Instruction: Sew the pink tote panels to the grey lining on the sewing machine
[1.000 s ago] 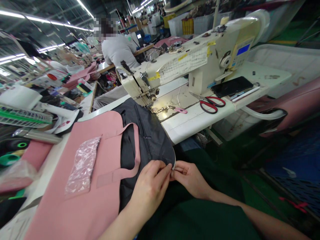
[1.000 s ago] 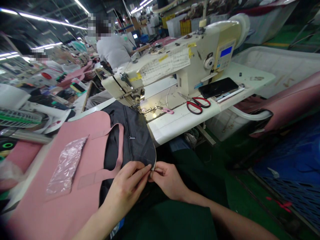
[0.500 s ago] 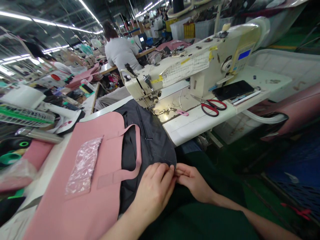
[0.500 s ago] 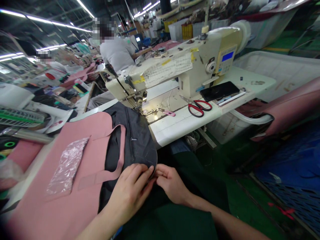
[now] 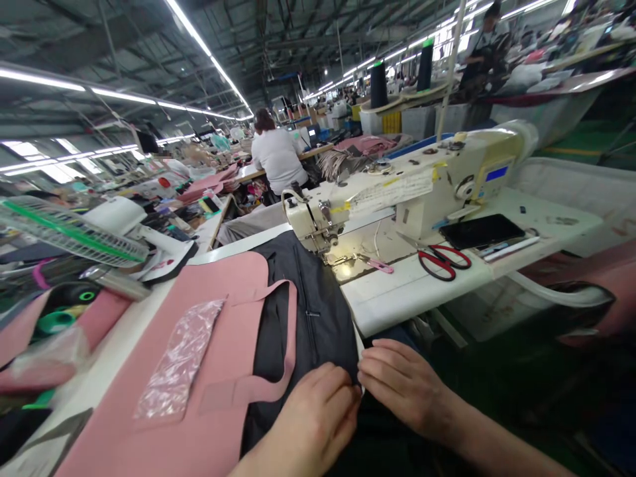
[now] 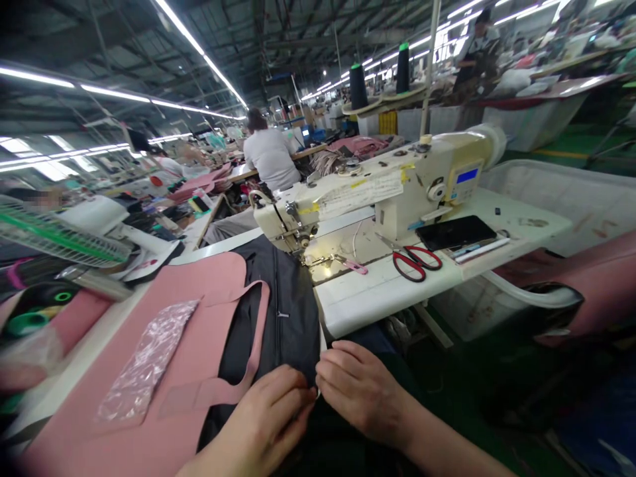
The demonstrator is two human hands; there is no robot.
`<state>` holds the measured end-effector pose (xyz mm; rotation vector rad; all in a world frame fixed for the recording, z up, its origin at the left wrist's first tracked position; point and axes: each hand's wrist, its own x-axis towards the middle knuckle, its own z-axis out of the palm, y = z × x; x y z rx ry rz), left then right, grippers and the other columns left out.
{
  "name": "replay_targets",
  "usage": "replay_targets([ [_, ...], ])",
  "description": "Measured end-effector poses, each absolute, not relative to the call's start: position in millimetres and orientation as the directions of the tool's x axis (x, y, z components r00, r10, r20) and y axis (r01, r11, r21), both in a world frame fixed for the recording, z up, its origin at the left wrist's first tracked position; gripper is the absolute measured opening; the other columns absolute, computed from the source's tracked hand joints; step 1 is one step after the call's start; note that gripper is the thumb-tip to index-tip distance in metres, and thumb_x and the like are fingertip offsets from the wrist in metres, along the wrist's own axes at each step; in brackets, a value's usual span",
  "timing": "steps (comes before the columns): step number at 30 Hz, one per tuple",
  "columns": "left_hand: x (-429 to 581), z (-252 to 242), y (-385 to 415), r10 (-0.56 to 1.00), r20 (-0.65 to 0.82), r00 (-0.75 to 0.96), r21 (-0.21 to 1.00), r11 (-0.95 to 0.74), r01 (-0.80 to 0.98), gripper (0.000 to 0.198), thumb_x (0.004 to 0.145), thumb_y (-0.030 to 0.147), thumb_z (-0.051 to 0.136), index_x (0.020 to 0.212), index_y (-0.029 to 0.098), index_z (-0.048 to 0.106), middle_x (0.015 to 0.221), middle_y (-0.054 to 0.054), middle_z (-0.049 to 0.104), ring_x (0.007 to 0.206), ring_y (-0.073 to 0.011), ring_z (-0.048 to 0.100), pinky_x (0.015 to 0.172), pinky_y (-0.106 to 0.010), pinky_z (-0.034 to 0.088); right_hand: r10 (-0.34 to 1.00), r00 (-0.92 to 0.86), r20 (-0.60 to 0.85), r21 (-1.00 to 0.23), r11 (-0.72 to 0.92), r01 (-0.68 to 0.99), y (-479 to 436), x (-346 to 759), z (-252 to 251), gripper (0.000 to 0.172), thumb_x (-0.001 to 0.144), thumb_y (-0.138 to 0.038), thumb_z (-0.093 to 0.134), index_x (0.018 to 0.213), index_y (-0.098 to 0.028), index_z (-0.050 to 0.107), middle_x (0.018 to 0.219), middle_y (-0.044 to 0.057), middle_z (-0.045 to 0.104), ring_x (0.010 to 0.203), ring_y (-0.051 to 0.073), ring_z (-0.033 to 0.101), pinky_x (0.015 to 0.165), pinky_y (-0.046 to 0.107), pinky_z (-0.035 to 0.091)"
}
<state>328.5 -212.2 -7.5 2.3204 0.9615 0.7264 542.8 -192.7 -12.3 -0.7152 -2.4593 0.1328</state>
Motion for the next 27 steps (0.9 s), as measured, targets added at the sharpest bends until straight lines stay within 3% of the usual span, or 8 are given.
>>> replay_targets([
  [6,325.4,0.6,-198.4,0.615,0.267,0.742,0.516,-0.742,0.429,0.011,0.091,0.013,0.05,0.081,0.015,0.048,0.084,-0.003,0.053,0.073,-0.0157,0.046,0.061,-0.031,0.042,0.419,-0.807,0.417,-0.185,0.908,0.376,-177.1,548.1,-1.2,0.029,0.103,-0.011,0.037,0.11,-0.013,0.065,0.117,0.008,0.071,0.121,0.017,0.057,0.109,0.037,0.045],
  [11,326.6,0.9,-207.2,0.601,0.315,0.734,0.463,-0.773,0.434,0.012,0.091,0.013,0.049,0.08,0.014,0.052,0.08,-0.003,0.053,0.07,-0.0155,0.047,0.061,-0.03,0.044,0.409,-0.824,0.393,-0.225,0.911,0.345,-176.4,547.1,-1.8,0.027,0.102,-0.013,0.04,0.102,-0.014,0.067,0.107,0.006,0.074,0.116,0.017,0.061,0.11,0.037,0.045],
  [13,326.3,3.7,-206.4,0.625,0.299,0.721,0.49,-0.749,0.446,0.01,0.092,0.012,0.048,0.085,0.013,0.056,0.08,-0.004,0.055,0.07,-0.0154,0.049,0.061,-0.03,0.045,0.399,-0.828,0.394,-0.221,0.915,0.336,-177.6,546.6,-1.7,0.026,0.1,-0.012,0.042,0.098,-0.013,0.068,0.101,0.007,0.075,0.109,0.019,0.065,0.107,0.039,0.047],
  [16,323.0,6.6,-187.6,0.688,0.232,0.687,0.623,-0.648,0.438,0.013,0.094,0.018,0.05,0.085,0.016,0.06,0.08,-0.002,0.058,0.072,-0.014,0.054,0.061,-0.028,0.046,0.394,-0.826,0.402,-0.202,0.918,0.34,-179.9,546.5,-0.3,0.026,0.099,-0.01,0.043,0.1,-0.01,0.069,0.099,0.008,0.075,0.101,0.02,0.068,0.101,0.038,0.051],
  [19,318.6,-2.3,-152.1,0.78,0.118,0.614,0.664,-0.522,0.536,0.026,0.097,0.033,0.05,0.117,0.021,0.061,0.112,-0.006,0.064,0.104,-0.0177,0.061,0.088,-0.034,0.054,0.409,-0.826,0.388,-0.2,0.912,0.357,-182.4,546.3,1.7,0.029,0.098,-0.01,0.041,0.104,-0.009,0.069,0.102,0.011,0.075,0.101,0.021,0.068,0.098,0.038,0.053],
  [21,317.7,-14.8,-130.6,0.796,0.029,0.604,0.576,-0.507,0.641,0.049,0.097,0.043,0.046,0.142,0.023,0.043,0.145,-0.011,0.047,0.135,-0.0256,0.044,0.111,-0.05,0.045,0.418,-0.826,0.379,-0.19,0.908,0.373,-184.1,545.5,2.8,0.031,0.098,-0.01,0.038,0.104,-0.01,0.069,0.103,0.011,0.075,0.102,0.021,0.069,0.097,0.038,0.054],
  [23,318.8,-27.7,-118.4,0.775,-0.07,0.628,0.489,-0.522,0.699,0.058,0.097,0.052,0.041,0.147,0.024,0.036,0.155,-0.011,0.033,0.146,-0.03,0.028,0.117,-0.06,0.034,0.434,-0.817,0.379,-0.171,0.901,0.399,-186.1,544.0,3.2,0.033,0.098,-0.009,0.037,0.102,-0.01,0.069,0.102,0.011,0.075,0.101,0.022,0.069,0.098,0.039,0.054],
  [27,321.7,-41.2,-119.5,0.775,-0.154,0.613,0.409,-0.515,0.753,0.06,0.096,0.059,0.035,0.145,0.024,0.041,0.155,-0.012,0.033,0.145,-0.0298,0.029,0.116,-0.061,0.034,0.496,-0.788,0.365,-0.175,0.868,0.465,-189.8,539.6,2.0,0.031,0.097,-0.007,0.037,0.096,-0.01,0.068,0.094,0.01,0.074,0.101,0.025,0.069,0.106,0.046,0.048],
])
